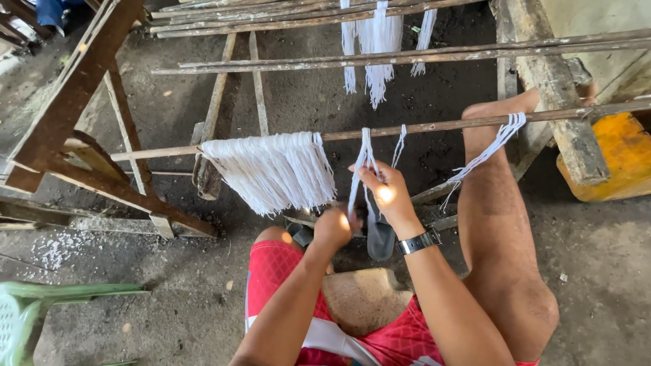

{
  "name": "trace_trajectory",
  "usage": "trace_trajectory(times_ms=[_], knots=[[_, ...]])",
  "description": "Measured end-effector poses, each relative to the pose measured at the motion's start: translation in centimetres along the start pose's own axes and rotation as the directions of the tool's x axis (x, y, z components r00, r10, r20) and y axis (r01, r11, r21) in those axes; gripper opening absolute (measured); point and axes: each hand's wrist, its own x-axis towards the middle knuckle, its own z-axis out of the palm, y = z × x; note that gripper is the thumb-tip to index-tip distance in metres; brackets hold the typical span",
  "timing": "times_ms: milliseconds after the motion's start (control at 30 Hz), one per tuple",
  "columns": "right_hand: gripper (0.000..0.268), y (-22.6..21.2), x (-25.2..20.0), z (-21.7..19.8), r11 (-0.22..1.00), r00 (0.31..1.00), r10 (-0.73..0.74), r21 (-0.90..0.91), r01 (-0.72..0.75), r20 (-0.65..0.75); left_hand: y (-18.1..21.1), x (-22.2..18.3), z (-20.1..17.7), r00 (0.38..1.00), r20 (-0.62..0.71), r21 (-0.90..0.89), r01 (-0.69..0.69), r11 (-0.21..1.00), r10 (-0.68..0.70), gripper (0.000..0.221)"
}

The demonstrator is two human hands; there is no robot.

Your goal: Tying bundles of white nylon strings onto a wooden frame to manufacture brushes or mops

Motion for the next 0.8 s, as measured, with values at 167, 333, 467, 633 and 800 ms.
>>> trace_trajectory(times_ms=[167, 333, 467, 633, 800], knots=[[0.014, -0.1, 0.2, -0.9, 0.999, 0.999, 0.028, 0.02, -0.029, 0.026, -6.4, -0.2, 6.4, 0.998, 0.005, -0.145, 0.063, 0.987, -0.063, 0.025], [0.016, 0.1, 0.0, -1.7, 0.997, 0.986, 0.068, 0.024, -0.073, 0.149, -3.0, -1.9, 1.2, 0.943, -0.33, -0.526, -0.15, 0.837, -0.038, 0.024], [0.019, -1.4, -0.4, -1.0, 0.999, 0.991, -0.012, 0.048, 0.006, 0.131, 1.8, -2.4, -5.0, 0.894, -0.411, -0.678, -0.432, 0.595, 0.179, 0.037], [0.019, -0.8, -0.6, -2.0, 0.999, 0.999, 0.033, -0.032, -0.033, -0.001, 3.6, -1.4, -6.6, 0.952, -0.291, -0.696, -0.281, 0.661, 0.099, 0.023], [0.02, -2.0, -0.2, -2.1, 0.997, 0.989, 0.015, 0.083, -0.003, -0.148, 3.8, -1.5, -6.1, 0.774, -0.632, -0.645, -0.555, 0.525, 0.043, 0.023]])
